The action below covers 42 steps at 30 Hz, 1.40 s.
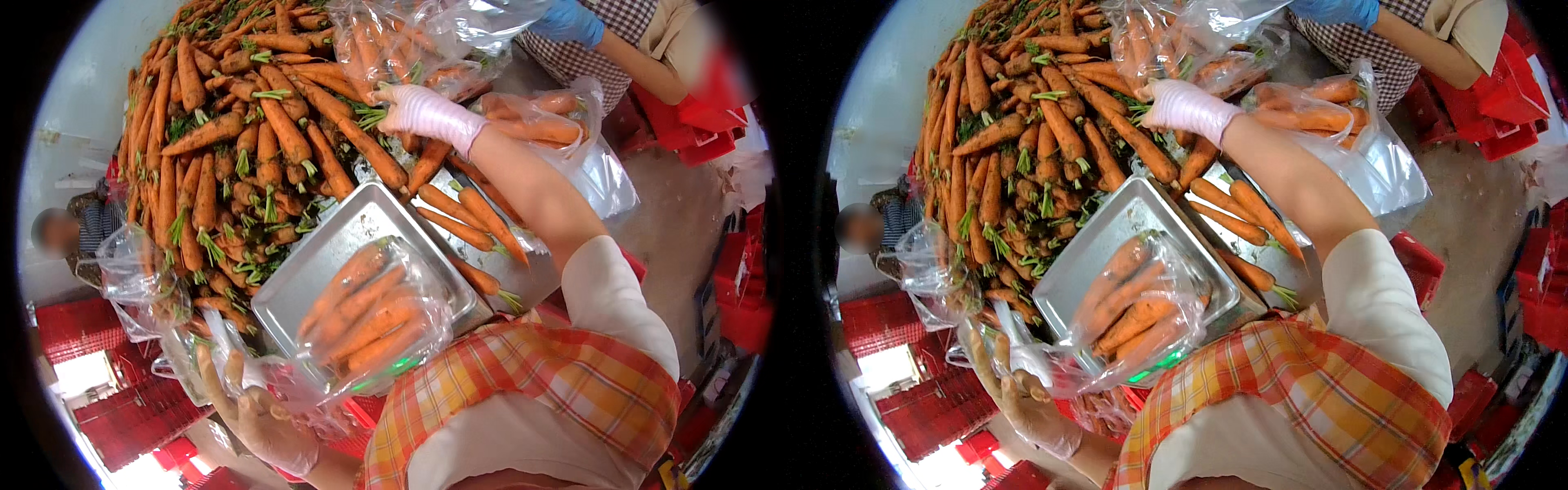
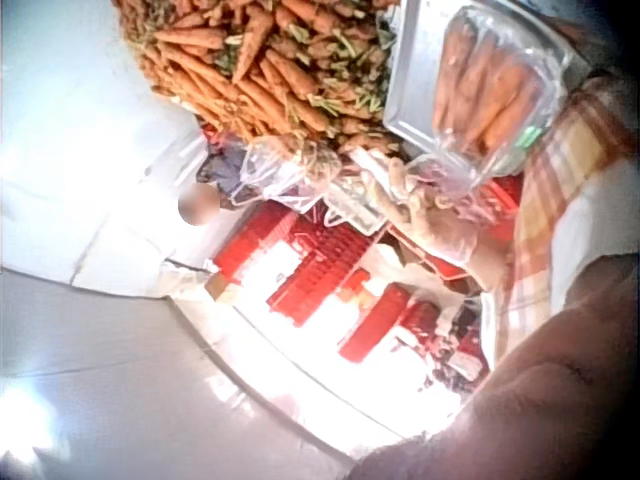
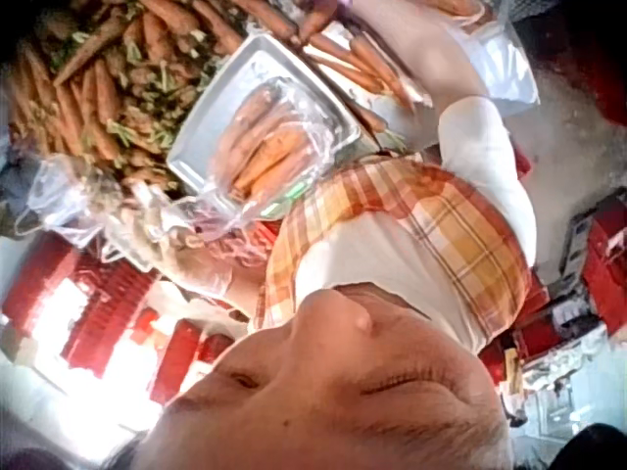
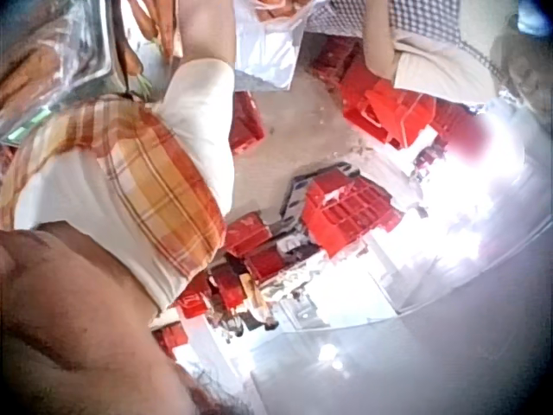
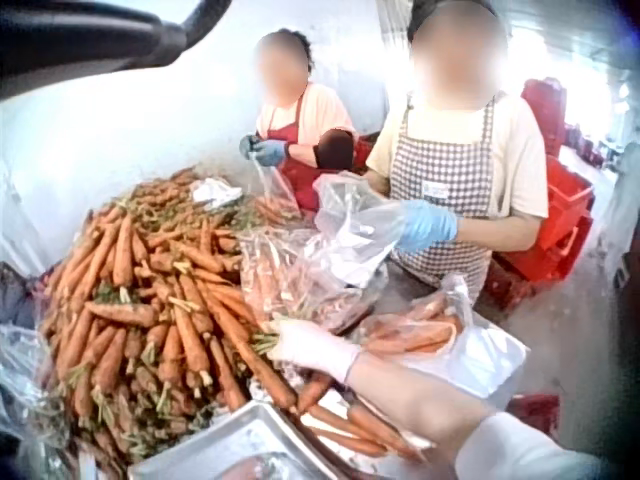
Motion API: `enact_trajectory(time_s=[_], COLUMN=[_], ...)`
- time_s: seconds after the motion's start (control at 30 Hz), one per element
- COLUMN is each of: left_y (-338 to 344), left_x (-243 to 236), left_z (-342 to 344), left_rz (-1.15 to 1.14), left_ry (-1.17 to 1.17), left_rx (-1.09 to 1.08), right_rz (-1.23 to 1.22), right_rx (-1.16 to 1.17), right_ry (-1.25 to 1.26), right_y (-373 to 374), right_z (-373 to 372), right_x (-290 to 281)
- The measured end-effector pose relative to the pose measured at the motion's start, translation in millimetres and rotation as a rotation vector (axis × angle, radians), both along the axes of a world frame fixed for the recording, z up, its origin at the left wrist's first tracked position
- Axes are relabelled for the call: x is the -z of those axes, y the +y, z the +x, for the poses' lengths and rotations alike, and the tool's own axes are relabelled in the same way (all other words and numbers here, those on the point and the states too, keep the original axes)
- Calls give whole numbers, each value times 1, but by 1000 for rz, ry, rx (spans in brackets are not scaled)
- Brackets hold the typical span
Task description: The person selects loose carrots from a large pile, places them into clear plastic bags, and weighs the bags on a digital scale. After weighing, the person places the filled bags into a red crate. The process is repeated continuously throughout the video.
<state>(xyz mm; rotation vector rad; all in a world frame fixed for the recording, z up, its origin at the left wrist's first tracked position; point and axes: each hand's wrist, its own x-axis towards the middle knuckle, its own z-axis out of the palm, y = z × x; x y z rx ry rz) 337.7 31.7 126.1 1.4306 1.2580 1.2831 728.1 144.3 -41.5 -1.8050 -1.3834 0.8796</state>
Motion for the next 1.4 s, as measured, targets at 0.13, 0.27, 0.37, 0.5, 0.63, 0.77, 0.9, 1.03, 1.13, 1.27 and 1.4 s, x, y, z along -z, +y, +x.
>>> enact_trajectory(time_s=[0.13, 0.27, 0.37, 0.5, 0.63, 0.77, 0.9, 1.03, 1.13, 1.27, 1.4], left_y=[-2, -8, -15, -23, -19, -21, -22, -20, -19, -20, -21], left_x=[0, -3, -1, -1, 0, -5, 4, 4, 5, 0, -5], left_z=[-20, -28, -47, -57, -50, -33, -28, -29, -27, -32, -41], left_rz=[-17, 37, 26, -13, -45, -157, -207, -422, -422, -310, -157], left_ry=[-175, -148, -165, -262, -290, -340, -330, -294, -285, -314, -293], left_rx=[104, 175, 145, 180, 197, 298, 392, 507, 533, 463, 359], right_rz=[-189, -85, -183, -29, 108, 141, 134, 134, 166, 181, 240], right_rx=[6, 53, 72, 34, -286, -461, -480, -508, -530, -568, -591], right_ry=[-262, -431, 351, 1038, 1312, 1471, 1438, 1233, 1217, 1219, 1048], right_y=[-26, -17, -16, -32, -60, -73, -88, -102, -111, -120, -128], right_z=[-55, -56, -27, -34, -55, -83, -108, -138, -161, -181, -181], right_x=[-11, 36, -1, -65, -98, -114, -130, -151, -153, -154, -158])
